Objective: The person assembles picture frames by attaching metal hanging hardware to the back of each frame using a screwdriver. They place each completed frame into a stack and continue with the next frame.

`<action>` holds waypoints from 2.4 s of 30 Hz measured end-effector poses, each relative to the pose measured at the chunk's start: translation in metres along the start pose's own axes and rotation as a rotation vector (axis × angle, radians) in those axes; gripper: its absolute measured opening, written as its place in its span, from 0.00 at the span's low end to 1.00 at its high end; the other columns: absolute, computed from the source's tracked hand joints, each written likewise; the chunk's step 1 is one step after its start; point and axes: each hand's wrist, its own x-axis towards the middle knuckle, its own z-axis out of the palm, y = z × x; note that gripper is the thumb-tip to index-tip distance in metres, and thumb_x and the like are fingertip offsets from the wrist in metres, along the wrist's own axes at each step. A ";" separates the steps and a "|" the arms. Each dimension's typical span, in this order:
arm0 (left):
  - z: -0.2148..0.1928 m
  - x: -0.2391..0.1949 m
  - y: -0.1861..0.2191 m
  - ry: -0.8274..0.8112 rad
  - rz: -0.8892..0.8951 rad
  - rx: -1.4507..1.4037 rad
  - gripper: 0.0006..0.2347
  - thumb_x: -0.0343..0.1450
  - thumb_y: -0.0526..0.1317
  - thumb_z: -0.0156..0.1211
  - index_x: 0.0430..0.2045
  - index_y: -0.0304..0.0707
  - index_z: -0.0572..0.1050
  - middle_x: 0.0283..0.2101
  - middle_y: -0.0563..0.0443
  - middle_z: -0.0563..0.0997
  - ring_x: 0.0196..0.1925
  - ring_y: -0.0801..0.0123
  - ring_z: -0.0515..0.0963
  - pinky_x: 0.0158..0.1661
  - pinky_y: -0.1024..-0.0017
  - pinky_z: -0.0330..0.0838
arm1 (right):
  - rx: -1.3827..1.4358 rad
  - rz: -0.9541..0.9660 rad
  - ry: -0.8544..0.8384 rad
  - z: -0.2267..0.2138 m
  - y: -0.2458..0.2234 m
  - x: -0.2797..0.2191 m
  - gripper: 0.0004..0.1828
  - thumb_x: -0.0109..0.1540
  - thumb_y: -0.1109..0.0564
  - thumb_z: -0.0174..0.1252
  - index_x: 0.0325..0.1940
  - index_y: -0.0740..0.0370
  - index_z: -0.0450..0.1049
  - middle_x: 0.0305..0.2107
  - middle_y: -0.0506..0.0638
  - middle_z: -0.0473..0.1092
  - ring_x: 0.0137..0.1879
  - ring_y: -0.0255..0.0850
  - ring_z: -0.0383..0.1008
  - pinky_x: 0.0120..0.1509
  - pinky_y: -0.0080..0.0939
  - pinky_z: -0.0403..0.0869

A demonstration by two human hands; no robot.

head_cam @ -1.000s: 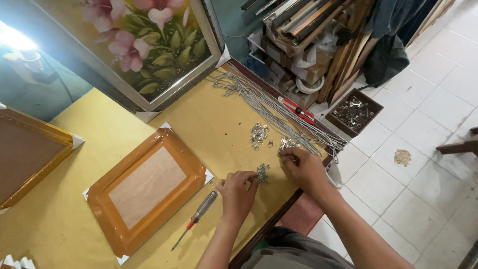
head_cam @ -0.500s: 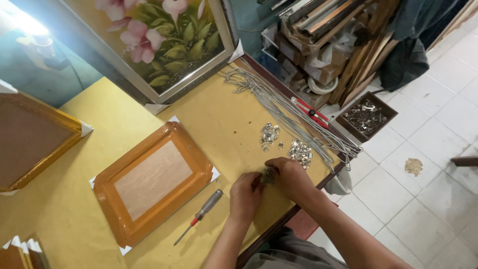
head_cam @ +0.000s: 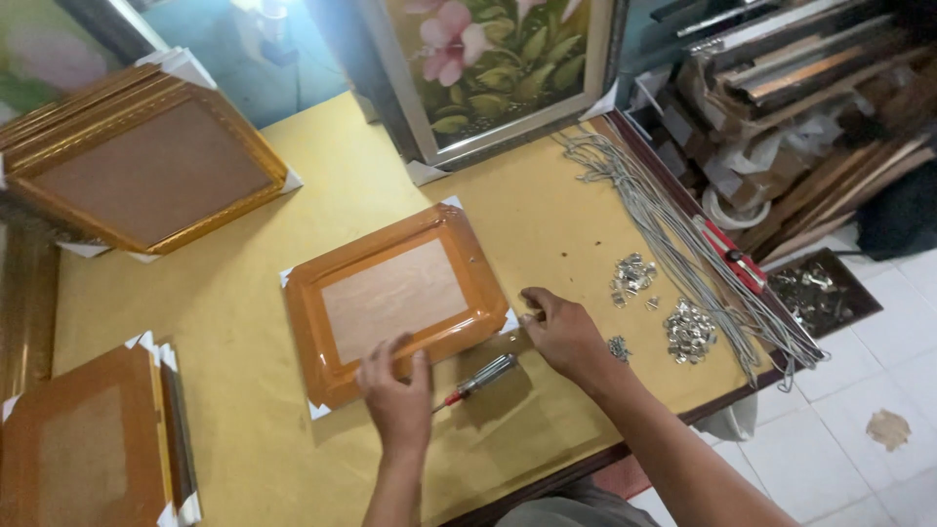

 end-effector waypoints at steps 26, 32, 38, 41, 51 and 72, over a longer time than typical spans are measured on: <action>-0.140 0.101 -0.132 0.162 -0.561 -0.441 0.17 0.60 0.28 0.51 0.40 0.51 0.74 0.37 0.59 0.76 0.31 0.72 0.74 0.36 0.76 0.70 | 0.332 -0.030 0.019 0.046 -0.107 0.040 0.19 0.45 0.64 0.51 0.40 0.64 0.73 0.26 0.55 0.70 0.31 0.44 0.69 0.38 0.37 0.66; -0.144 0.152 -0.157 0.137 -0.456 -0.737 0.21 0.60 0.36 0.55 0.49 0.51 0.68 0.49 0.54 0.74 0.45 0.67 0.77 0.46 0.73 0.68 | 0.152 -0.287 0.228 0.046 -0.231 0.030 0.14 0.51 0.48 0.55 0.36 0.57 0.71 0.30 0.50 0.74 0.38 0.39 0.71 0.41 0.36 0.66; -0.159 0.188 -0.159 0.046 -0.495 -0.856 0.26 0.60 0.36 0.55 0.55 0.53 0.60 0.57 0.53 0.66 0.53 0.64 0.72 0.49 0.69 0.63 | 0.087 -0.610 0.163 0.080 -0.317 0.038 0.06 0.53 0.54 0.52 0.31 0.56 0.72 0.32 0.42 0.70 0.38 0.36 0.67 0.43 0.34 0.64; -0.208 0.210 -0.138 0.163 -0.496 -0.875 0.27 0.60 0.36 0.56 0.55 0.52 0.56 0.59 0.51 0.62 0.54 0.62 0.70 0.53 0.68 0.59 | 0.169 -0.727 0.165 0.102 -0.317 0.065 0.06 0.53 0.53 0.54 0.31 0.54 0.73 0.33 0.40 0.69 0.39 0.33 0.65 0.44 0.33 0.61; -0.249 0.305 -0.165 0.109 -0.373 -0.837 0.34 0.59 0.36 0.56 0.59 0.50 0.45 0.65 0.51 0.44 0.68 0.69 0.43 0.60 0.67 0.46 | 0.581 -0.370 0.120 0.177 -0.294 0.120 0.18 0.54 0.58 0.51 0.47 0.62 0.70 0.39 0.49 0.71 0.44 0.39 0.68 0.48 0.37 0.64; -0.289 0.346 -0.181 -0.021 -0.454 -1.129 0.17 0.67 0.54 0.45 0.18 0.40 0.62 0.23 0.50 0.67 0.20 0.66 0.64 0.26 0.69 0.61 | 0.377 -0.043 0.106 0.151 -0.353 0.182 0.24 0.55 0.38 0.46 0.32 0.61 0.72 0.28 0.58 0.71 0.26 0.44 0.65 0.31 0.36 0.58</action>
